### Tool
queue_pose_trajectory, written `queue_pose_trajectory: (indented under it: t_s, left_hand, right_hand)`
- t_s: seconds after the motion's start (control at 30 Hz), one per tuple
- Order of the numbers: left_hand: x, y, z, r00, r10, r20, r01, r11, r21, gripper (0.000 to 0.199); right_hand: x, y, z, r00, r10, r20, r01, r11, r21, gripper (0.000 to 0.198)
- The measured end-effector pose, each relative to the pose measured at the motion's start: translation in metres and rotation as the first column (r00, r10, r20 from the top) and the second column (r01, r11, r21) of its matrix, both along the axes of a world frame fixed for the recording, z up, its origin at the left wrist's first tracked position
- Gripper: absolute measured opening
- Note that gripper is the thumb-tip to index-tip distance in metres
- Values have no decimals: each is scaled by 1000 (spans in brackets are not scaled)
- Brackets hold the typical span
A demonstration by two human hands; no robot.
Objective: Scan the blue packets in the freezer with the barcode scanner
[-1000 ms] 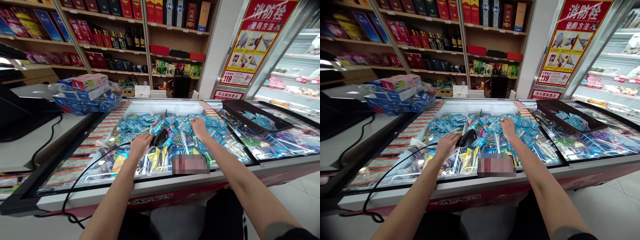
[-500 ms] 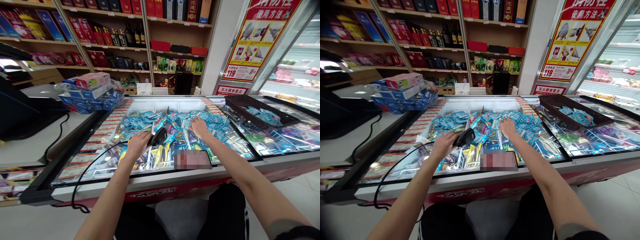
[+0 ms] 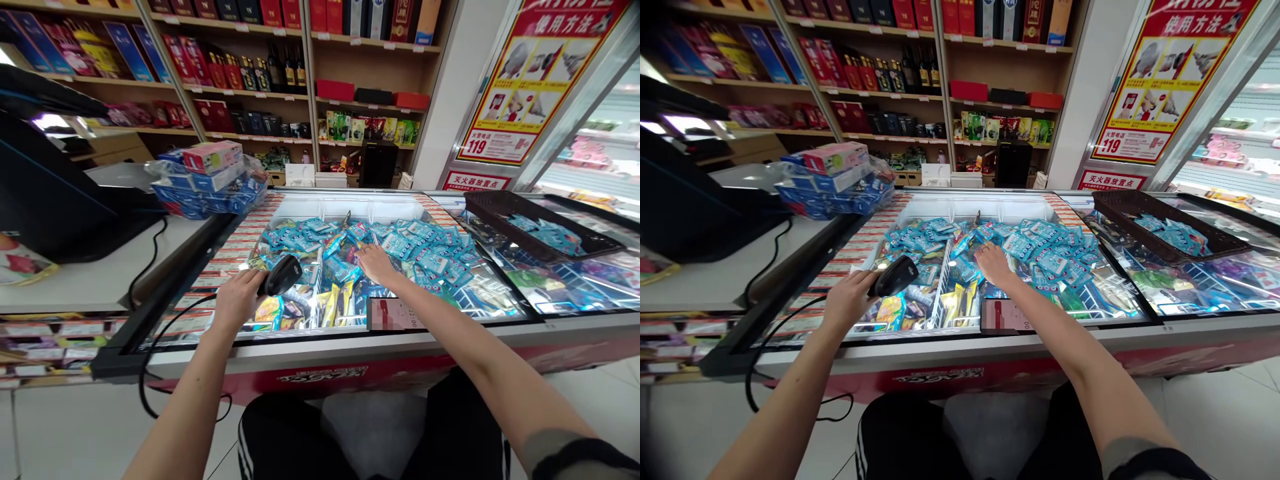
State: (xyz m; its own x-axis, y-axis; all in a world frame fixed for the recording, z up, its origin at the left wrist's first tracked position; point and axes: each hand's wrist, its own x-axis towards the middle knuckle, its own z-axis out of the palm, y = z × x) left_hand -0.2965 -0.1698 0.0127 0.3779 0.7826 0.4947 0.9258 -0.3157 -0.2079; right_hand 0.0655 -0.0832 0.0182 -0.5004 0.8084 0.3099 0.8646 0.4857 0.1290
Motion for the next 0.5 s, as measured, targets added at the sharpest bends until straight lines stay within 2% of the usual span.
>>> queue_pose_trajectory:
  t_s: [0.13,0.3,0.4,0.5]
  left_hand:
    - [-18,-8,-6,998,48,31,-49,998,32,39]
    - [-22,-9,-10,990,125,72,-131,987,91,34]
    - [-22,-8,-9,983,159,90,-167,981,98,32]
    - [-21,-9,-8,982,169,89,-177,979,97,31]
  right_hand:
    - [-39,-2,-6,993,91,-79,-92,996,-11,29]
    - [-80,-4,-8,956,232,-177,-237,972,-4,40]
    - [-98,-3,-9,917,369,-153,-372,928,11,45]
    - [-110,3,-9,896,435,-91,-438,899,-17,47]
